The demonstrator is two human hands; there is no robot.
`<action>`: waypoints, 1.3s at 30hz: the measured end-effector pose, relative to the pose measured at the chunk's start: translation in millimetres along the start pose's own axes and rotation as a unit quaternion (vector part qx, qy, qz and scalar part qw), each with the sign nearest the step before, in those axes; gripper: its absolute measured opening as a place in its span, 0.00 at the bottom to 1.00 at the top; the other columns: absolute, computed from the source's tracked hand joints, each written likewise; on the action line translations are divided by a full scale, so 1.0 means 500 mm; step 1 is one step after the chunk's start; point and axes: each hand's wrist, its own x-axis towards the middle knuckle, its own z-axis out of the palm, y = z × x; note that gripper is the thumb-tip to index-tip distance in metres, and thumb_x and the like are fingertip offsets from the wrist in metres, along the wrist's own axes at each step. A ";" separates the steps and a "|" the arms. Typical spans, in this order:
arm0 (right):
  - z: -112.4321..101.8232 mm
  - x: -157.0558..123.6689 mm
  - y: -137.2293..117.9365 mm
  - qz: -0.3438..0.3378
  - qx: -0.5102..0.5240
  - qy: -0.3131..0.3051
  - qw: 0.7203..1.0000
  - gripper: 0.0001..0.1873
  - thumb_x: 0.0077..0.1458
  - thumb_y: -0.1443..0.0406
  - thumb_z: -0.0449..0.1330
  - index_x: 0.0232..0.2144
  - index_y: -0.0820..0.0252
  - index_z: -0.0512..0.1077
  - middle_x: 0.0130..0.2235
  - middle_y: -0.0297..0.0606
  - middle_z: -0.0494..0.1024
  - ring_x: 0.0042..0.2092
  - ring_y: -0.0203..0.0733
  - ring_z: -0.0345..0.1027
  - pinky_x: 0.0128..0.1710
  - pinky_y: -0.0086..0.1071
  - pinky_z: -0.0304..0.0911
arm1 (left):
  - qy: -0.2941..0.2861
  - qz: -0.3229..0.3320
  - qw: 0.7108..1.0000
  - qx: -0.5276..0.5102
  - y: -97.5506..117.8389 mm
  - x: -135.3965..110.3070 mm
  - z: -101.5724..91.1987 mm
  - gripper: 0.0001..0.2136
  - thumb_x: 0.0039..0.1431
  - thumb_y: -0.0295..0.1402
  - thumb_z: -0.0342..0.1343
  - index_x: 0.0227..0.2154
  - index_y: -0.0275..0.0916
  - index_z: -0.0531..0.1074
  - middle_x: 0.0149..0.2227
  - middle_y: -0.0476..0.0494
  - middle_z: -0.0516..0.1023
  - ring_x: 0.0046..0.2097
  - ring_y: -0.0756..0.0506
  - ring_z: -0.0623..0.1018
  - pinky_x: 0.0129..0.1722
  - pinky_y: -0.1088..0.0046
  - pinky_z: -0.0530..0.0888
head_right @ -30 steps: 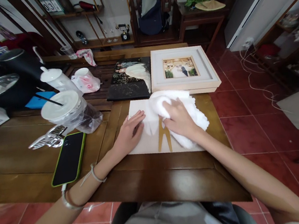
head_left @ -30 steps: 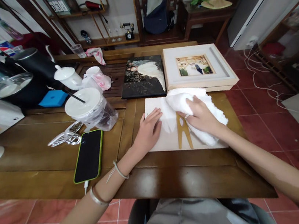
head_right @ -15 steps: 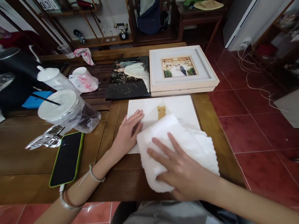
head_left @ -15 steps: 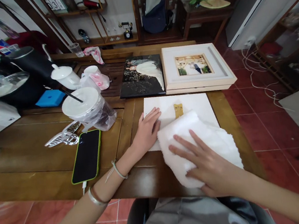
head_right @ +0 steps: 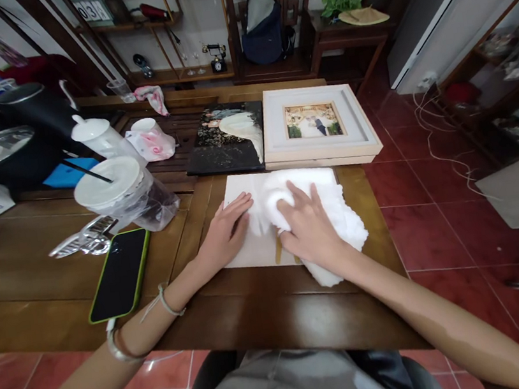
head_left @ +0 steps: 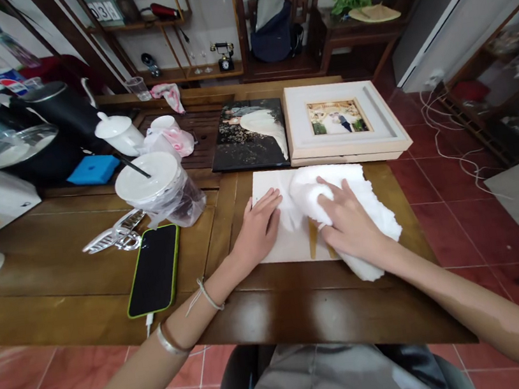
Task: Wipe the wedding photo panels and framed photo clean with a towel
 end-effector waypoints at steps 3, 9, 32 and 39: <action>0.008 0.001 -0.042 -0.052 -0.029 -0.049 0.997 0.17 0.43 0.69 0.56 0.39 0.64 0.71 0.59 0.60 0.64 0.66 0.71 0.41 0.59 0.71 0.38 | 0.028 -0.006 0.999 -0.042 0.007 0.000 -0.007 0.17 0.68 0.31 0.40 0.53 0.40 0.68 0.59 0.41 0.69 0.63 0.45 0.65 0.64 0.52 0.55; 0.010 -0.053 -0.076 -0.238 0.044 -0.107 0.964 0.17 0.39 0.67 0.59 0.36 0.61 0.76 0.63 0.54 0.59 0.67 0.67 0.38 0.63 0.66 0.30 | 0.063 -0.014 0.995 -0.072 0.016 0.000 -0.012 0.17 0.68 0.34 0.40 0.53 0.40 0.69 0.58 0.41 0.70 0.62 0.45 0.67 0.64 0.56 0.59; -0.032 0.094 0.015 -0.042 0.080 -0.013 0.996 0.09 0.50 0.68 0.56 0.37 0.59 0.65 0.35 0.41 0.75 0.37 0.47 0.70 0.32 0.34 0.62 | 0.009 0.003 1.000 -0.013 0.012 0.003 -0.005 0.14 0.61 0.25 0.46 0.46 0.42 0.72 0.52 0.42 0.76 0.56 0.41 0.73 0.63 0.45 0.52; -0.013 0.163 0.005 -0.047 0.056 -0.033 0.997 0.11 0.46 0.69 0.55 0.36 0.61 0.66 0.34 0.45 0.74 0.37 0.51 0.67 0.32 0.36 0.60 | 0.020 0.020 1.000 -0.012 0.005 0.002 -0.003 0.14 0.60 0.24 0.47 0.45 0.40 0.72 0.52 0.40 0.76 0.56 0.41 0.73 0.63 0.47 0.54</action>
